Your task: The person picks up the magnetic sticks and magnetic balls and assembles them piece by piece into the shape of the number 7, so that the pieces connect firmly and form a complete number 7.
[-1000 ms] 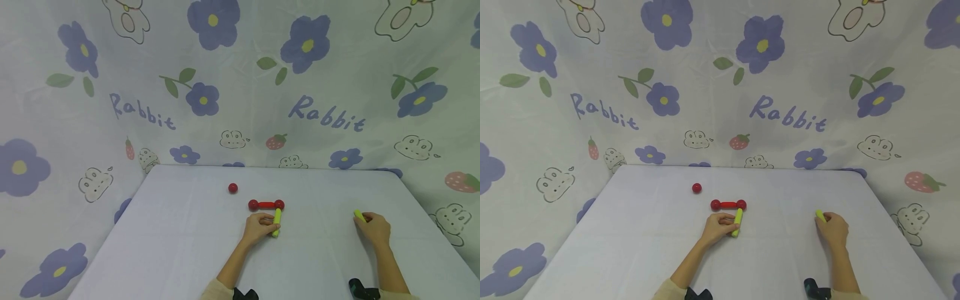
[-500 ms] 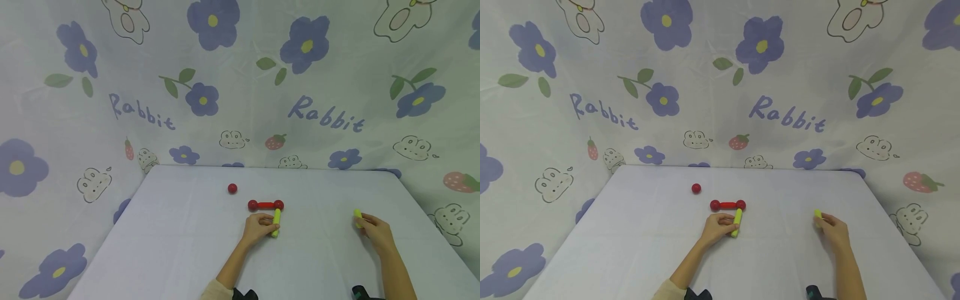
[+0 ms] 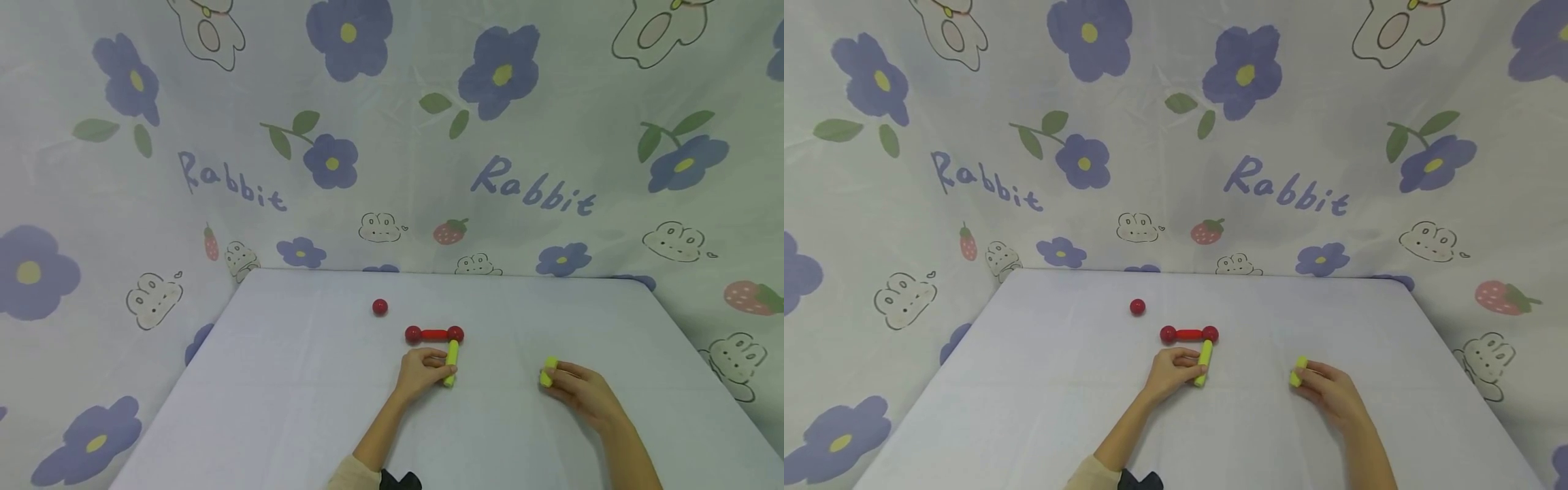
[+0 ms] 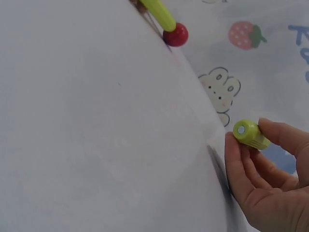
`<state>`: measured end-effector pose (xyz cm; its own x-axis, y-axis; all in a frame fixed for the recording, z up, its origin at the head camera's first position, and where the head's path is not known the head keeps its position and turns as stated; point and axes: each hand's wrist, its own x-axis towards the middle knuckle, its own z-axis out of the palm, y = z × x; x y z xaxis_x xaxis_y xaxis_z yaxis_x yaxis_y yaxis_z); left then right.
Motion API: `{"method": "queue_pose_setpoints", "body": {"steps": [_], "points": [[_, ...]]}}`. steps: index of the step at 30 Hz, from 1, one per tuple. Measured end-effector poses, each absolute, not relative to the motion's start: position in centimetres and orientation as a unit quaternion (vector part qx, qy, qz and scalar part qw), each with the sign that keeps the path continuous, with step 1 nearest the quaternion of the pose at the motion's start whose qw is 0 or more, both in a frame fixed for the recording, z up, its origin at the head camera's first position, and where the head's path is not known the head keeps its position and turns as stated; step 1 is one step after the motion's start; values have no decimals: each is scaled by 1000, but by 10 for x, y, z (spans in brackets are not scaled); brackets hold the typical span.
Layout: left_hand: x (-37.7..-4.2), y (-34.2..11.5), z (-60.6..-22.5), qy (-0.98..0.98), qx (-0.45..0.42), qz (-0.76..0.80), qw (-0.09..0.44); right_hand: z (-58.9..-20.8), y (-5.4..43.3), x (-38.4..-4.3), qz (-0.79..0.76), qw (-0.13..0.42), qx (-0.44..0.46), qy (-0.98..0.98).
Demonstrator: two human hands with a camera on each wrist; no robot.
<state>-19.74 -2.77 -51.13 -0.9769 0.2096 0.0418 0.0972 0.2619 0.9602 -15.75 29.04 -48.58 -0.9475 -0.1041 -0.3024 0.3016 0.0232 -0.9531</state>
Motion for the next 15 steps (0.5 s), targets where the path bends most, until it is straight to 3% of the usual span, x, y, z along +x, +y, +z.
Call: {"method": "queue_pose_setpoints", "body": {"steps": [15], "points": [[-199, -28, -510, 799, 97, 592, 44, -493, 251, -150, -711, 181, 39, 679]]}}
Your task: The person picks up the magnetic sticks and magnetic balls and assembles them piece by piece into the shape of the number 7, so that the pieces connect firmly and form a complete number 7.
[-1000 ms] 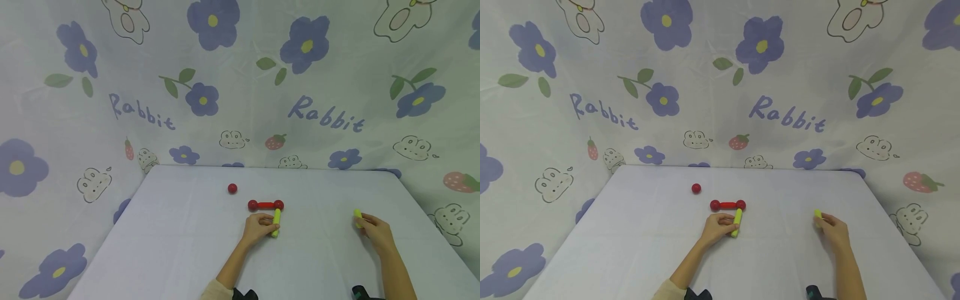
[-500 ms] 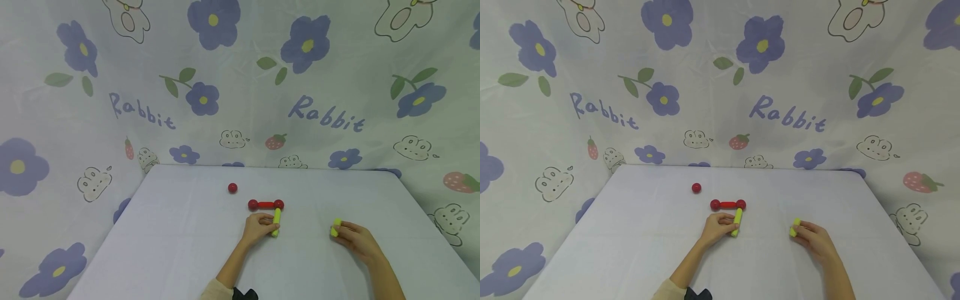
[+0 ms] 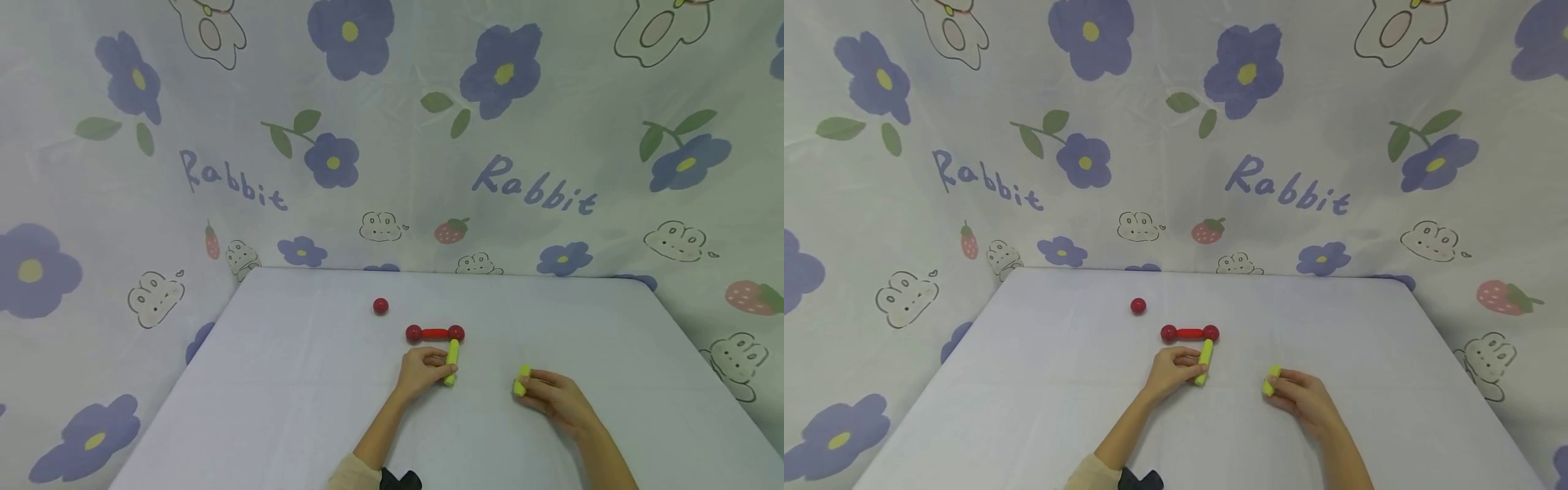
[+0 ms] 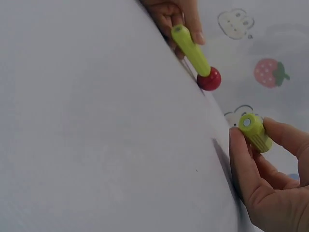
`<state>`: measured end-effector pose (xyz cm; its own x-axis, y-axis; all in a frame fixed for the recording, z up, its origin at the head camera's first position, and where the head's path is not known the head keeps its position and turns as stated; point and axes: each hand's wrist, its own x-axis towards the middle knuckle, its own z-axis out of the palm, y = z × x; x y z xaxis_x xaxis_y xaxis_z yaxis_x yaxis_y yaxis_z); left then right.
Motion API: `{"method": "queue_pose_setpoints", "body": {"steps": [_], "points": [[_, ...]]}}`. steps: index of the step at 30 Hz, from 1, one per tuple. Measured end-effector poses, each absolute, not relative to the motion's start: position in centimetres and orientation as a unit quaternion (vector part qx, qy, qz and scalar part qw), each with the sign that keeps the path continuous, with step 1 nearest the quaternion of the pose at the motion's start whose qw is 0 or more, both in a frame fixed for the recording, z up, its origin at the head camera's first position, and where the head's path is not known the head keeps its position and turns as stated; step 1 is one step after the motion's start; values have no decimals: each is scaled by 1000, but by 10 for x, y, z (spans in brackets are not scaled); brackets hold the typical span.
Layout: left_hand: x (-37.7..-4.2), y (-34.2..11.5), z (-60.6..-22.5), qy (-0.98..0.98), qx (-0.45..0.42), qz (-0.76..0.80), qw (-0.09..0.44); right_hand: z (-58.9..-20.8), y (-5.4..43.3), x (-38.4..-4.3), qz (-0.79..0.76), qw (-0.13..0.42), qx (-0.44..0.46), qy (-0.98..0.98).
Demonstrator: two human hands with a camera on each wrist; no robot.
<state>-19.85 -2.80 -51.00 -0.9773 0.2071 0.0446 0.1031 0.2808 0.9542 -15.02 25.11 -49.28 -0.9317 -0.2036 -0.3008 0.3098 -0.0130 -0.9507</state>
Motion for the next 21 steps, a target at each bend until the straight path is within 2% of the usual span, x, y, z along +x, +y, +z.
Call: {"method": "queue_pose_setpoints", "body": {"steps": [9, 21], "points": [[-199, -27, -510, 798, 98, 593, 46, -495, 224, -141, -707, 210, 10, 675], [-199, -27, -510, 796, 95, 597, 41, -500, 189, -134, -716, 207, 17, 667]]}}
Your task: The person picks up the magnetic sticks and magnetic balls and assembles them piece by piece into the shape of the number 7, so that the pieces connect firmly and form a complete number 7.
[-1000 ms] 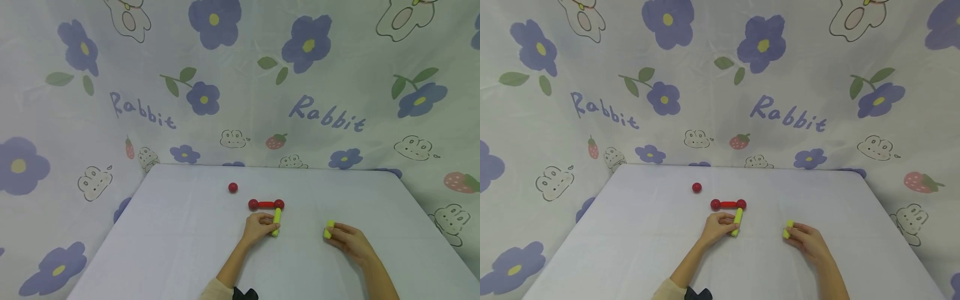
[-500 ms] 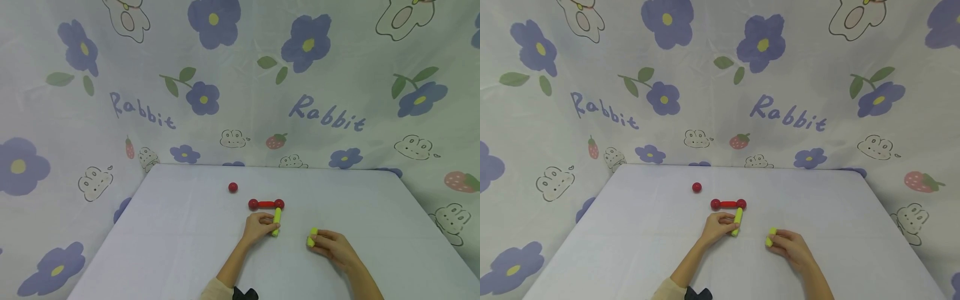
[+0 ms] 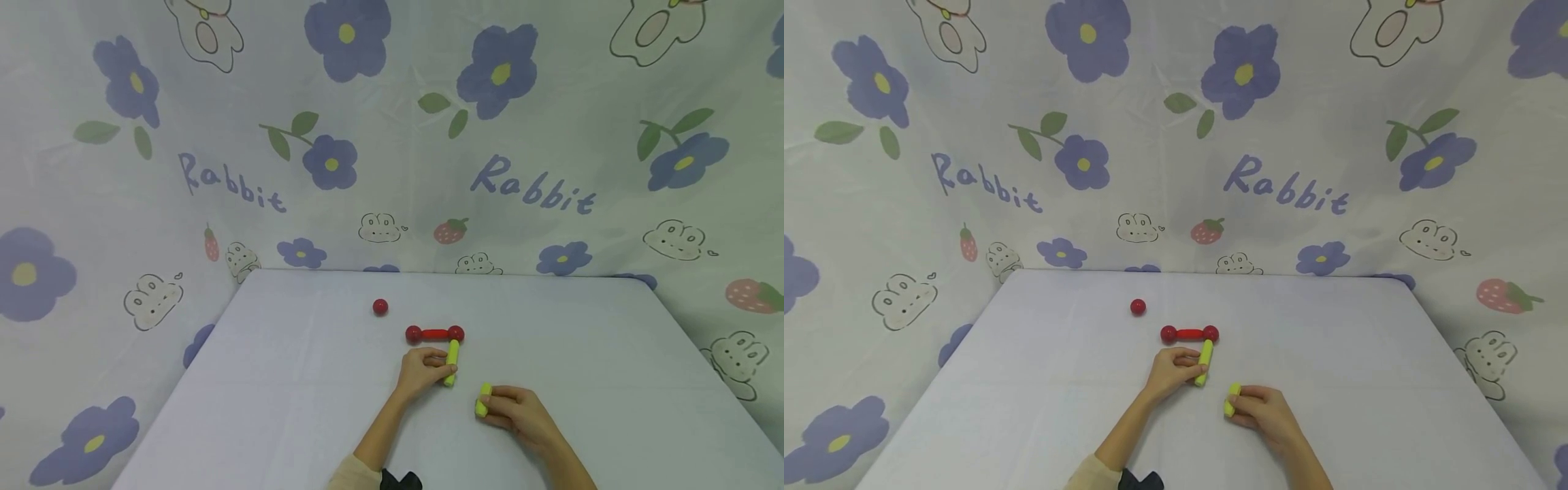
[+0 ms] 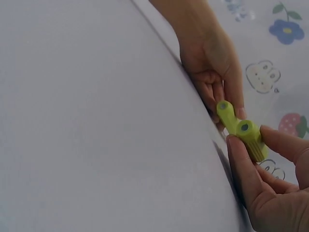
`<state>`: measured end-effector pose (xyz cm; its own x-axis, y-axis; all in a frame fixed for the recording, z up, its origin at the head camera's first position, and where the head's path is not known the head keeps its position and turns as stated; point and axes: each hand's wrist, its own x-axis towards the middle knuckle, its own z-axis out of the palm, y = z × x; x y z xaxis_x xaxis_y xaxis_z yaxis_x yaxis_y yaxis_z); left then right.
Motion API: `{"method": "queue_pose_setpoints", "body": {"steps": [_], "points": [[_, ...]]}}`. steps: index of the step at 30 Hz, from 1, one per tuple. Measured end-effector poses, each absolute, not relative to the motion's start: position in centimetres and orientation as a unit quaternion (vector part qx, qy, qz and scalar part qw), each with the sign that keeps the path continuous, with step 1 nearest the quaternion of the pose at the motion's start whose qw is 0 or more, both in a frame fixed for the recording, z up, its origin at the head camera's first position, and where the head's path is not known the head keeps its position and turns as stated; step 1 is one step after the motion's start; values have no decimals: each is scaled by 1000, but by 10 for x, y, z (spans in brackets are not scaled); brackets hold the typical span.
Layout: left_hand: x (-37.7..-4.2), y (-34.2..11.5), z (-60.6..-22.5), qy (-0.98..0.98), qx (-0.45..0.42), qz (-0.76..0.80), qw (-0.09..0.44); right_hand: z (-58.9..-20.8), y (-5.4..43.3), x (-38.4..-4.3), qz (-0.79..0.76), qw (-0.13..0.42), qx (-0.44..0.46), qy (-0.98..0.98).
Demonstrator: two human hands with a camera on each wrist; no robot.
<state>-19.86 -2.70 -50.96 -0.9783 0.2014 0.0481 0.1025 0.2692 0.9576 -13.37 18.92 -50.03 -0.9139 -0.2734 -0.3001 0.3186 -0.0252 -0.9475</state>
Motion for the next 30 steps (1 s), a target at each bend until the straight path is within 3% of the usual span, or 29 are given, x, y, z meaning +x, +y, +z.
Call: {"method": "queue_pose_setpoints", "body": {"steps": [30], "points": [[-195, -25, -505, 764, 92, 637, 40, -503, 137, -135, -737, 201, 2, 645]]}}
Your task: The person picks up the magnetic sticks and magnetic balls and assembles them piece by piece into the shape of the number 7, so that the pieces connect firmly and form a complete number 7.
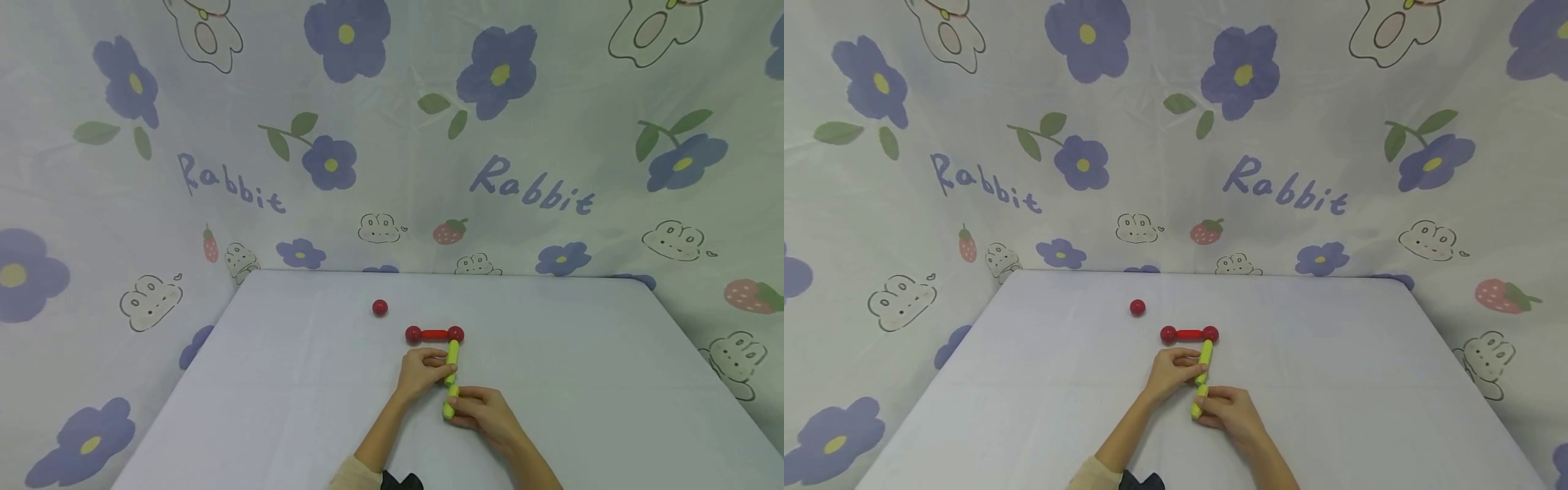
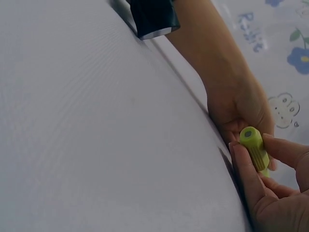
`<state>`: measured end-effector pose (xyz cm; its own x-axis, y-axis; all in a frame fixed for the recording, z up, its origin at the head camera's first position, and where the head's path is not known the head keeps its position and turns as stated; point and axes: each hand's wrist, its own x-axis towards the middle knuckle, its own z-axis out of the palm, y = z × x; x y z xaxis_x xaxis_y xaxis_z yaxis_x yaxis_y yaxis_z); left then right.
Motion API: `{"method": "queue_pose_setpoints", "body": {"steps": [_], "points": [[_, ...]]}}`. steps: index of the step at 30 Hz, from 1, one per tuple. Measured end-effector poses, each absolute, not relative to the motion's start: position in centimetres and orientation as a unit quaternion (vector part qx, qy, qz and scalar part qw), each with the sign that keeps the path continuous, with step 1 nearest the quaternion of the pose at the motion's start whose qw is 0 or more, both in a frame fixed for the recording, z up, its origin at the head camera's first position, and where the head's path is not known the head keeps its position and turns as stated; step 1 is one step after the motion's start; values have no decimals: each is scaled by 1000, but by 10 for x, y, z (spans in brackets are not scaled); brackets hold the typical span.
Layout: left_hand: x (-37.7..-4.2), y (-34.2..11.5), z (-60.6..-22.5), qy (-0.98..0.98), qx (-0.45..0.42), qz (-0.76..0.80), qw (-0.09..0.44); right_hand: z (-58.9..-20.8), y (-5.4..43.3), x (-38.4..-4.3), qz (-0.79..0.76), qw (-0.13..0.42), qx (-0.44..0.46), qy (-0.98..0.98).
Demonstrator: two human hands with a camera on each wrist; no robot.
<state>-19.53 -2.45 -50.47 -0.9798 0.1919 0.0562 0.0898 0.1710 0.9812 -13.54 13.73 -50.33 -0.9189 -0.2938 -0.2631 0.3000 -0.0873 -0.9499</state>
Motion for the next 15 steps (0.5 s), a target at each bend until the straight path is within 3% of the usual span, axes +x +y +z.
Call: {"method": "queue_pose_setpoints", "body": {"steps": [6, 15], "points": [[-190, -25, -491, 758, 98, 644, 45, -503, 134, -137, -743, 204, -3, 637], [-198, -26, -510, 763, 100, 638, 39, -500, 128, -139, -738, 201, 4, 644]]}}
